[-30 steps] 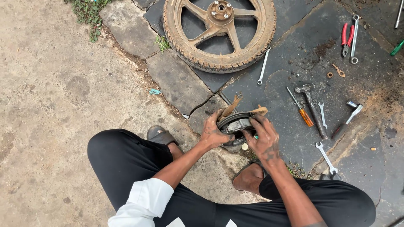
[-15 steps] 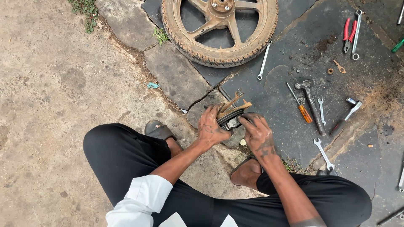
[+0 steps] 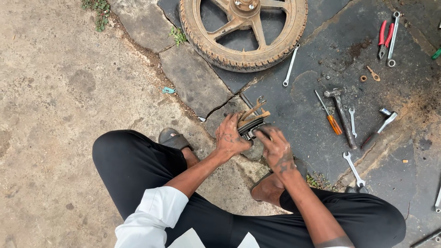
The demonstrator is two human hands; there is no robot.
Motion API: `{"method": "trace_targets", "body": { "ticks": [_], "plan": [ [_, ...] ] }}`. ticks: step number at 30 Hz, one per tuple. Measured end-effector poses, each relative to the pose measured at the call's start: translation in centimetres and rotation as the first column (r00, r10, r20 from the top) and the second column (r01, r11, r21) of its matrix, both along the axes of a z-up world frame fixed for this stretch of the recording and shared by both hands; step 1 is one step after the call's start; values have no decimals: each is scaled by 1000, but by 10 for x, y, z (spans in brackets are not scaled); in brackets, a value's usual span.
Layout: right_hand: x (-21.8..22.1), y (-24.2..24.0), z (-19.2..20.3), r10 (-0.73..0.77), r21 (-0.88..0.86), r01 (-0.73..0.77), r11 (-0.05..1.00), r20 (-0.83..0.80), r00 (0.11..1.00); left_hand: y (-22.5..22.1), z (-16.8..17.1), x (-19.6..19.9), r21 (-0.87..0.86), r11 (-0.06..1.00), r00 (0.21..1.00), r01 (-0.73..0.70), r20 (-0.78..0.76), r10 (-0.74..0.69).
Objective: Cleaning and assembling motorcycle brake shoe components and lubricating them with an oil can.
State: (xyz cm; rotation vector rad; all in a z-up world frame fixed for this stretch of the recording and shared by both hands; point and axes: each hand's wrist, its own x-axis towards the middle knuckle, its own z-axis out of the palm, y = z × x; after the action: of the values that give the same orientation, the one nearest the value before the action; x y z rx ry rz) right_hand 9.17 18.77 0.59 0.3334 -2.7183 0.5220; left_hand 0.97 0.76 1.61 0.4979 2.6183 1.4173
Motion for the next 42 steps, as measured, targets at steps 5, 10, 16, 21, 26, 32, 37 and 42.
{"method": "trace_targets", "body": {
  "ticks": [5, 10, 16, 21, 26, 32, 37, 42],
  "plan": [
    [0, -2, -17, -20, -5, 20, 1000, -25, 999, 6, -24, -8, -58, 998, 979, 29, 205, -16],
    [1, -13, 10, -31, -28, 34, 999, 94, 995, 1, -55, 2, -147, 985, 991, 86, 111, -70],
    [2, -4, -12, -13, 4, 13, 1000, 23, 1000, 2, -39, 1, -193, 981, 999, 25, 29, -20],
    [-2, -5, -9, -24, 1, 25, 1000, -125, 992, 7, -28, -12, -42, 999, 990, -25, 135, 30],
    [6, -8, -4, -81, -8, 81, 997, -79, 994, 4, -6, -7, -97, 995, 987, -23, 155, 38],
    [3, -1, -34, -93, -51, 91, 995, -50, 994, 0, -32, -6, -96, 995, 997, -39, 57, 45],
    [-4, 2, -33, -39, -33, 35, 999, -124, 992, 1, -20, -11, -32, 999, 970, -30, 241, 37],
    [1, -9, -20, -81, -42, 79, 996, -37, 996, 1, -24, -11, -125, 991, 996, -44, 65, 53]
  ]
}}
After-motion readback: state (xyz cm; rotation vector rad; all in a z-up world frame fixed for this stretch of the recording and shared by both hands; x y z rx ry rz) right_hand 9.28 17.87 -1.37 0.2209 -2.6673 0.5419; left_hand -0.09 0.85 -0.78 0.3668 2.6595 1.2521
